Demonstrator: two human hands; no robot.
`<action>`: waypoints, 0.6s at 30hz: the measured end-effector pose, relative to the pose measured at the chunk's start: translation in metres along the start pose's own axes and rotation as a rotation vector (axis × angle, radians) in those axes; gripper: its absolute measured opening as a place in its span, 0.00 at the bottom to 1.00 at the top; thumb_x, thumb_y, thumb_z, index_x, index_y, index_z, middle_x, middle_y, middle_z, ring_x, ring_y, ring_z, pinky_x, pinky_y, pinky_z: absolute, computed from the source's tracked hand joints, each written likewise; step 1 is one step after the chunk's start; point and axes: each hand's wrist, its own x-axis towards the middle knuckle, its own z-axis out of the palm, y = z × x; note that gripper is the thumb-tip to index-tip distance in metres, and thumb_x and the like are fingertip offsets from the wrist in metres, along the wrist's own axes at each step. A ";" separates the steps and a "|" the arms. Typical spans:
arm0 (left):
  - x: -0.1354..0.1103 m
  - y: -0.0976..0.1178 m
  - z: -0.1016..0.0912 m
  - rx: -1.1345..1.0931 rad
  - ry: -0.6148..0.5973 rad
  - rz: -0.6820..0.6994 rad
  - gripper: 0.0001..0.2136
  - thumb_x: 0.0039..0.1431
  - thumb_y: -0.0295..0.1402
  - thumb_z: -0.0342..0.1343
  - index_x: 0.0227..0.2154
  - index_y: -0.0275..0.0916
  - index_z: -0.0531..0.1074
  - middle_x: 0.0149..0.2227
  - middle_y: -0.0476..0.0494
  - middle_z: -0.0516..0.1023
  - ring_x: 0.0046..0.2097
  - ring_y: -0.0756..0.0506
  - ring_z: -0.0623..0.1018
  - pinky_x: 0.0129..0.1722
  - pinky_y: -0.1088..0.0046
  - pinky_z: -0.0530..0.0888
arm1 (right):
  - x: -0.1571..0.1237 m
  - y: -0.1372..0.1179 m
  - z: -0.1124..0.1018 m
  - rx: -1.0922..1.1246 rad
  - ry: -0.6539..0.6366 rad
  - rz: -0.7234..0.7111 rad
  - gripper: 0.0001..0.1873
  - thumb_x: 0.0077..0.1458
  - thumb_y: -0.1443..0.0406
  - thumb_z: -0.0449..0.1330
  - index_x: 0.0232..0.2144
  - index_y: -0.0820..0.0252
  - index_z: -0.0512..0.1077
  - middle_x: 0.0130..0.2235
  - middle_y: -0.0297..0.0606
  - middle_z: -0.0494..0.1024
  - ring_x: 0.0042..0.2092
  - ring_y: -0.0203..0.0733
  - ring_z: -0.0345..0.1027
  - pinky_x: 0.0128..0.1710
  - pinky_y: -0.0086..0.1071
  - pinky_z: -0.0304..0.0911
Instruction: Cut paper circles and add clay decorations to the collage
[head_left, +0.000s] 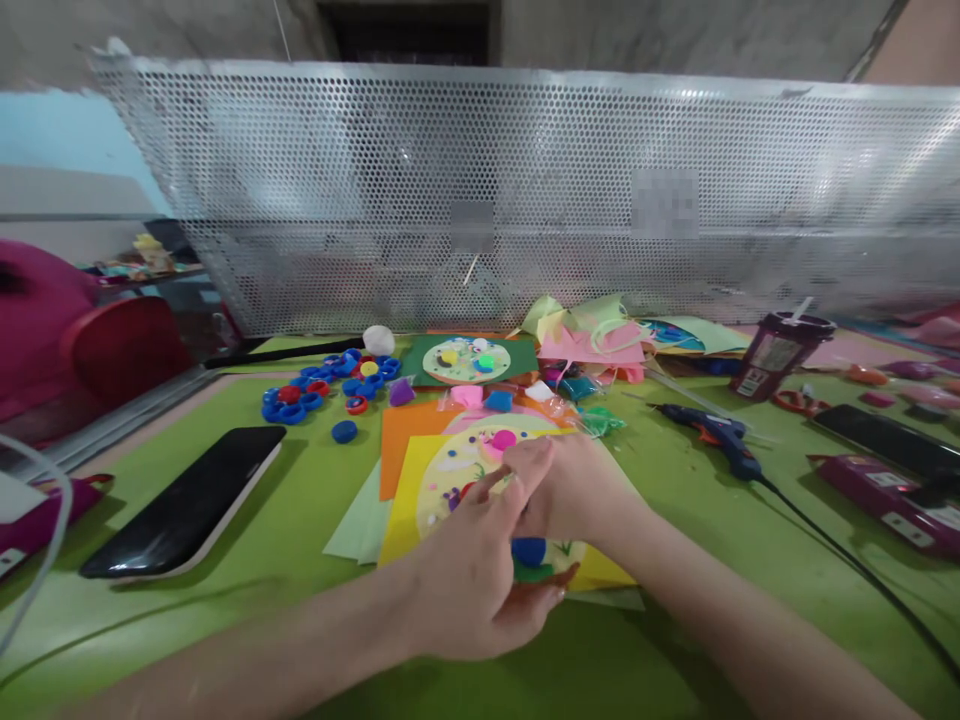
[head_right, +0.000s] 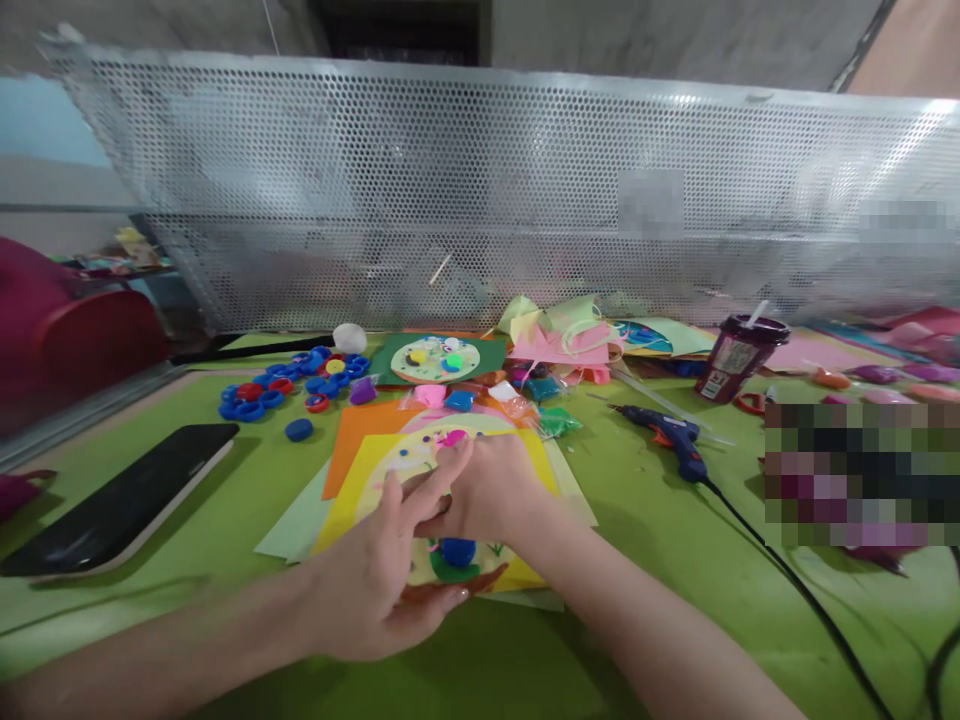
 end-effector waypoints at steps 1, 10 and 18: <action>0.001 0.000 0.002 0.063 0.005 0.041 0.48 0.53 0.25 0.51 0.56 0.54 0.12 0.66 0.33 0.37 0.62 0.29 0.54 0.53 0.42 0.62 | 0.002 -0.002 -0.001 0.001 -0.003 -0.010 0.12 0.42 0.55 0.58 0.19 0.57 0.66 0.18 0.31 0.68 0.20 0.34 0.57 0.18 0.29 0.41; 0.003 0.002 -0.005 0.129 -0.051 0.016 0.45 0.53 0.26 0.51 0.59 0.52 0.19 0.66 0.33 0.39 0.62 0.29 0.56 0.53 0.46 0.63 | -0.003 0.004 -0.003 -0.005 -0.006 0.013 0.09 0.42 0.57 0.59 0.21 0.57 0.68 0.21 0.33 0.73 0.23 0.37 0.64 0.20 0.29 0.47; 0.006 0.005 0.000 0.244 -0.119 0.023 0.45 0.53 0.25 0.50 0.58 0.54 0.17 0.65 0.28 0.46 0.51 0.28 0.71 0.48 0.38 0.62 | 0.008 0.001 0.002 -0.039 -0.094 0.013 0.10 0.38 0.56 0.62 0.20 0.55 0.68 0.21 0.35 0.74 0.22 0.39 0.65 0.16 0.29 0.48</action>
